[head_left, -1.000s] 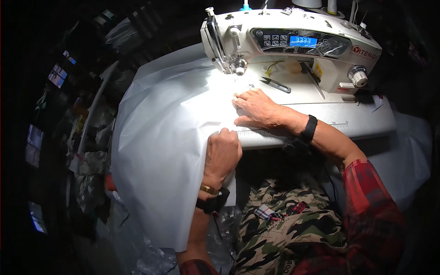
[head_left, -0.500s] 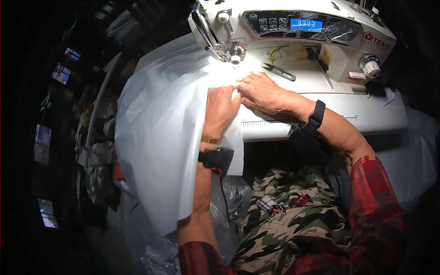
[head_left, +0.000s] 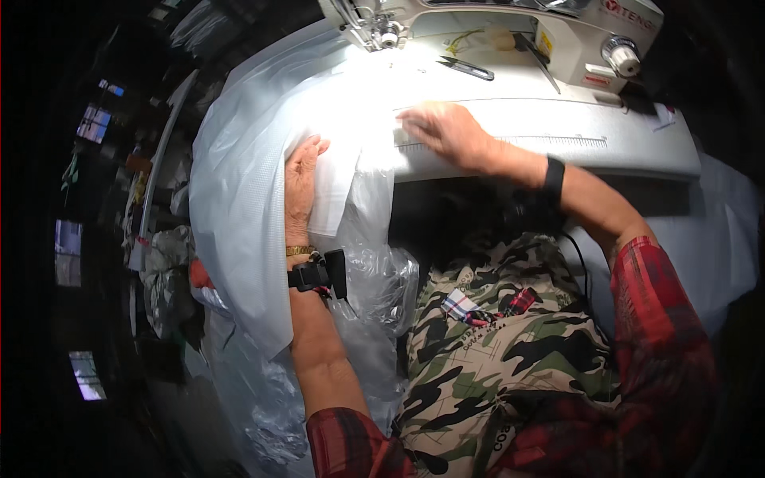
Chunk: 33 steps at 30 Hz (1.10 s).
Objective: Sewing together large white plastic sheets using an industrial sewing machine.
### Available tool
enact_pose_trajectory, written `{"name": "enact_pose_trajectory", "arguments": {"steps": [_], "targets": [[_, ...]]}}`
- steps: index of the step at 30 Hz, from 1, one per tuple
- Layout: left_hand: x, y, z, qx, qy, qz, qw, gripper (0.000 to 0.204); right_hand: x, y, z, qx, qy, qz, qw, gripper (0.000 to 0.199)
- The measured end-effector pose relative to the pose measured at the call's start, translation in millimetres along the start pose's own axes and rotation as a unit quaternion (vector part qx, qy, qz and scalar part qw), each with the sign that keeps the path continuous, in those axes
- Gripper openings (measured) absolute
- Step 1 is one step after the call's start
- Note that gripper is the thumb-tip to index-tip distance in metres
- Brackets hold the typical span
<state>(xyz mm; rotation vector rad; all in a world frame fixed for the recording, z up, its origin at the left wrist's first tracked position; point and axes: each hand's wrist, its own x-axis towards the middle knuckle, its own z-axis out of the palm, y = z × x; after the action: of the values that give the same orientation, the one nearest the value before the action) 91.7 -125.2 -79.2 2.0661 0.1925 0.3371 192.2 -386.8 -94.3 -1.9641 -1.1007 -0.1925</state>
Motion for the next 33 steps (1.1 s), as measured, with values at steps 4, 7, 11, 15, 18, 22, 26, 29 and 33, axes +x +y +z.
{"name": "enact_pose_trajectory", "arguments": {"steps": [4,7,11,15,18,22,26,29,33], "targets": [[7.5,-11.2,2.0,-0.071,-0.009,0.019,0.997,0.041,-69.6,-23.0,51.4,0.047,0.048,-0.052,0.996,0.02],[11.2,-18.7,2.8,-0.057,-0.018,0.02,0.998,0.039,-81.4,-19.5,95.0,0.272,0.012,0.219,0.937,0.028],[17.1,-27.0,3.8,-0.071,-0.017,0.012,0.997,0.037,-77.7,-31.4,131.7,0.254,-0.103,0.254,0.927,0.031],[18.8,-28.4,4.8,-0.074,-0.03,0.045,0.996,0.036,-79.9,-80.1,158.4,0.139,-0.238,0.047,0.96,0.029],[17.5,-27.4,5.2,-0.068,-0.03,0.028,0.997,0.036,-85.6,-86.5,161.0,0.206,-0.226,-0.072,0.949,0.029],[17.2,-26.7,5.9,-0.102,-0.036,0.038,0.993,0.035,-94.2,-45.3,139.7,0.469,-0.256,0.126,0.836,0.029],[15.9,-25.5,7.0,-0.106,-0.031,0.013,0.994,0.035,-90.7,-16.6,130.3,0.374,-0.028,0.318,0.871,0.033],[13.5,-22.1,8.0,-0.104,-0.025,0.016,0.994,0.034,-85.9,-17.0,147.1,0.33,0.0,0.264,0.906,0.034],[11.3,-17.3,9.0,-0.071,-0.012,0.025,0.997,0.034,-91.4,-12.6,182.1,0.265,-0.019,0.265,0.927,0.03]]}}
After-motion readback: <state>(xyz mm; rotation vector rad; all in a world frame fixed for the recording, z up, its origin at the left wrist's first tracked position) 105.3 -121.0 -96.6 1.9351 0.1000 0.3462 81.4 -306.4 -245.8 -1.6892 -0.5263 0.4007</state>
